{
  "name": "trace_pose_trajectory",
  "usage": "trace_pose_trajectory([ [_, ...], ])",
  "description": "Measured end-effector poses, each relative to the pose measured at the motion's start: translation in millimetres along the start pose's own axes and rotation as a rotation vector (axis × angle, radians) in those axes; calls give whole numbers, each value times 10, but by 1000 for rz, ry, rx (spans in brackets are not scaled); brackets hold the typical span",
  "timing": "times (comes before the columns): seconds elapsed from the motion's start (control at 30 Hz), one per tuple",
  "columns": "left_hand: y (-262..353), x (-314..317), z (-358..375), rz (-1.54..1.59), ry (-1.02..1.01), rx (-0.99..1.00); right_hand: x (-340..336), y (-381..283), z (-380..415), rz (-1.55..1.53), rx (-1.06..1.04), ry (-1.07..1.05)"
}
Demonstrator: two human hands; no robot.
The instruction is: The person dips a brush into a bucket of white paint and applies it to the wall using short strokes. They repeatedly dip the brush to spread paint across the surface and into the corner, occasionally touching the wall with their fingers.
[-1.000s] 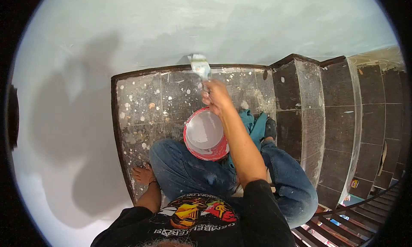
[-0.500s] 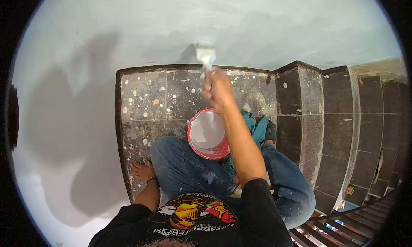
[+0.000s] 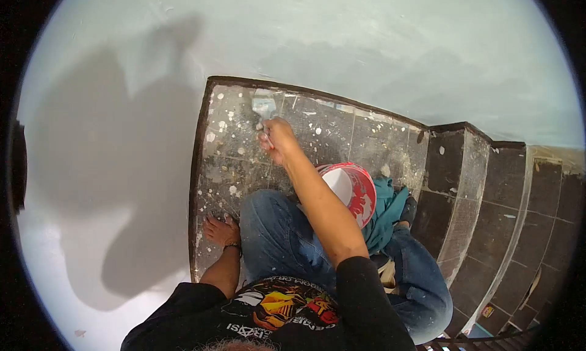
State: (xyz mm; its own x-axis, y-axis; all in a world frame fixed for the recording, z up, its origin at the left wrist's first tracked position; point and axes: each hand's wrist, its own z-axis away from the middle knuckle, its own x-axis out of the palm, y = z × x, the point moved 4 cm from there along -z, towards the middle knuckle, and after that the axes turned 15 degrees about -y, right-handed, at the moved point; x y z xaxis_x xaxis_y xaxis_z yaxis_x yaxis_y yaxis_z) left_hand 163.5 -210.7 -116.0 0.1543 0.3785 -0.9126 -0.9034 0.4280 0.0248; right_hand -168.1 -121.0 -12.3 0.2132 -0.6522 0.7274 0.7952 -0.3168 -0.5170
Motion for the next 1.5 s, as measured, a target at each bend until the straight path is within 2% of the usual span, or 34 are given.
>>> trace_pose_trajectory([
  [0.17,0,10,-21,-6,-4,-4,77,-166,-289,33,-51,110],
  [0.27,-29,78,-24,2,13,-4,207,-362,-280,65,-145,62],
  [0.37,-75,144,-28,-17,12,-4,566,-552,92,178,-238,-5],
  [0.47,-30,68,-26,-14,12,9,721,-489,524,207,-227,-47],
  [0.57,-19,67,-14,-19,5,16,503,-225,671,22,-126,-18],
  [0.67,-13,65,-13,-8,-10,-6,149,-222,608,-36,-101,171],
  [0.7,-10,48,-10,-6,-14,-9,3,-253,514,-38,-147,189],
  [0.87,-63,158,-42,-5,34,15,-428,-318,173,-73,-113,184],
  [1.23,-4,6,-2,34,-38,-8,-459,-508,69,28,-129,209],
  [1.43,-34,58,-11,27,8,18,-417,-561,65,74,-134,242],
  [1.5,-54,83,-7,-7,-5,9,-322,-629,162,193,-221,248],
])
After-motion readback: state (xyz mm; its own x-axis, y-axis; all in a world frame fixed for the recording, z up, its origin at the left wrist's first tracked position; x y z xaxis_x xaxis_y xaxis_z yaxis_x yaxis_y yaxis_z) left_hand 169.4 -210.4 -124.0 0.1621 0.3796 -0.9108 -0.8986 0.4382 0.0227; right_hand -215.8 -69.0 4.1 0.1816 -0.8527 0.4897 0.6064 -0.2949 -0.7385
